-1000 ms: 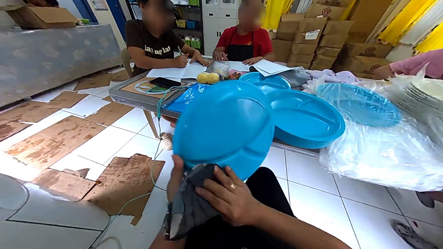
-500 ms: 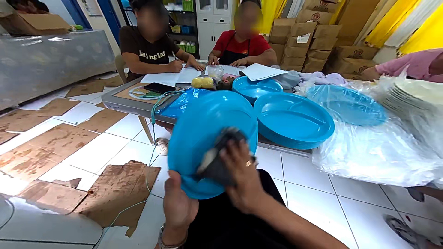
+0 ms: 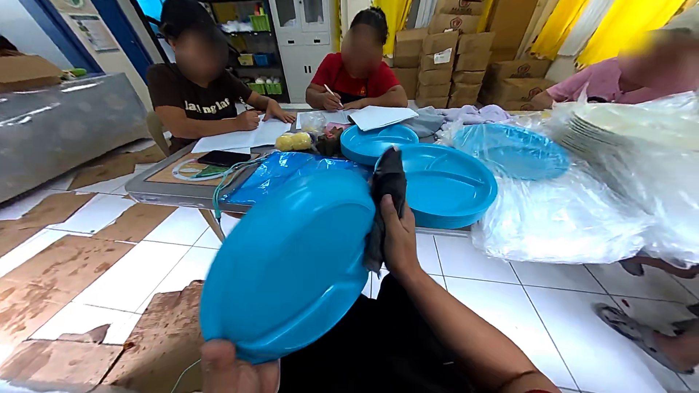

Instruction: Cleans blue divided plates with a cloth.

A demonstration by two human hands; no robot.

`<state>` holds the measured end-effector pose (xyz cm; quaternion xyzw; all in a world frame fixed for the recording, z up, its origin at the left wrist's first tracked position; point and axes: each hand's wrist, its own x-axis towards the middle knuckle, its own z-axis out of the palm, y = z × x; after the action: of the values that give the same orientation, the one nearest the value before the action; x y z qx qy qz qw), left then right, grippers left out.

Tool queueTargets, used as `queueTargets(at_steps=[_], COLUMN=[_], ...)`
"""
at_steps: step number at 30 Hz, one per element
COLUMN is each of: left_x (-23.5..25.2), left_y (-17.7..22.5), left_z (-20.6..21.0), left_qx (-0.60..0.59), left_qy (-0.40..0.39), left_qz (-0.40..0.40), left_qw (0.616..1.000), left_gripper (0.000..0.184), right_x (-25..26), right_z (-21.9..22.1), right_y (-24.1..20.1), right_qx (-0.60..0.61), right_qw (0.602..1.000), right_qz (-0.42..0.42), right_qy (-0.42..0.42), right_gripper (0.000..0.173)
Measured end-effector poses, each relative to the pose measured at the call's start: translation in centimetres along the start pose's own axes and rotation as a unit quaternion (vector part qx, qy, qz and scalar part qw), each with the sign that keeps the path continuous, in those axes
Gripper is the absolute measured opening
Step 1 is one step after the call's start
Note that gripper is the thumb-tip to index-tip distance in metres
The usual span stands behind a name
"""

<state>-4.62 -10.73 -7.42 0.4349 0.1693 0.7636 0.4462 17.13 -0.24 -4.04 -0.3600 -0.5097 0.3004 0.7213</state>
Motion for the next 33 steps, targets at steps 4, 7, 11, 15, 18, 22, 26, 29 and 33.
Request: queueTargets(at_steps=[4, 7, 11, 15, 18, 22, 26, 29, 33], left_x=[0.3, 1.1, 4.4, 8.5, 11.6, 15.4, 18.4, 19.0, 17.6], left_y=[0.2, -0.1, -0.8, -2.1, -4.5, -10.9, -15.9, -15.6, -15.2], left_z=[0.2, 1.2, 2.7, 5.6, 8.8, 12.2, 12.2, 12.8, 15.8], left_qx=[-0.041, -0.070, -0.011, 0.187, 0.342, 0.388, 0.464, 0.472, 0.444], left_qy=[-0.011, 0.038, 0.069, -0.073, -0.275, -0.428, -0.513, -0.513, -0.502], left_qz=[0.006, 0.030, 0.119, 0.192, 0.283, 0.359, 0.294, 0.204, 0.179], left_qw=[0.999, 0.996, 0.990, 0.961, 0.853, 0.733, 0.660, 0.687, 0.720], left_gripper=[0.040, 0.042, 0.048, 0.023, 0.021, 0.022, 0.030, 0.053, 0.047], right_x=[-1.1, -1.9, -5.5, -5.6, -5.6, -6.8, -7.3, -6.8, -6.9], right_z=[0.6, 1.3, 2.5, -0.5, -3.4, -7.1, -9.6, -10.1, -9.6], right_y=[-0.6, 0.4, 2.5, 7.0, 13.2, 20.3, 23.4, 24.0, 25.2], right_qx=[0.161, 0.217, 0.216, 0.022, -0.095, -0.109, 0.002, 0.062, 0.085], right_qw=[0.979, 0.954, 0.922, 0.862, 0.827, 0.832, 0.827, 0.818, 0.803], right_qz=[0.107, 0.199, 0.311, 0.301, 0.354, 0.477, 0.552, 0.567, 0.582], right_qy=[0.071, 0.062, -0.083, -0.407, -0.426, -0.260, -0.110, -0.081, -0.101], right_gripper=[0.038, 0.043, 0.041, 0.037, 0.040, 0.041, 0.040, 0.041, 0.040])
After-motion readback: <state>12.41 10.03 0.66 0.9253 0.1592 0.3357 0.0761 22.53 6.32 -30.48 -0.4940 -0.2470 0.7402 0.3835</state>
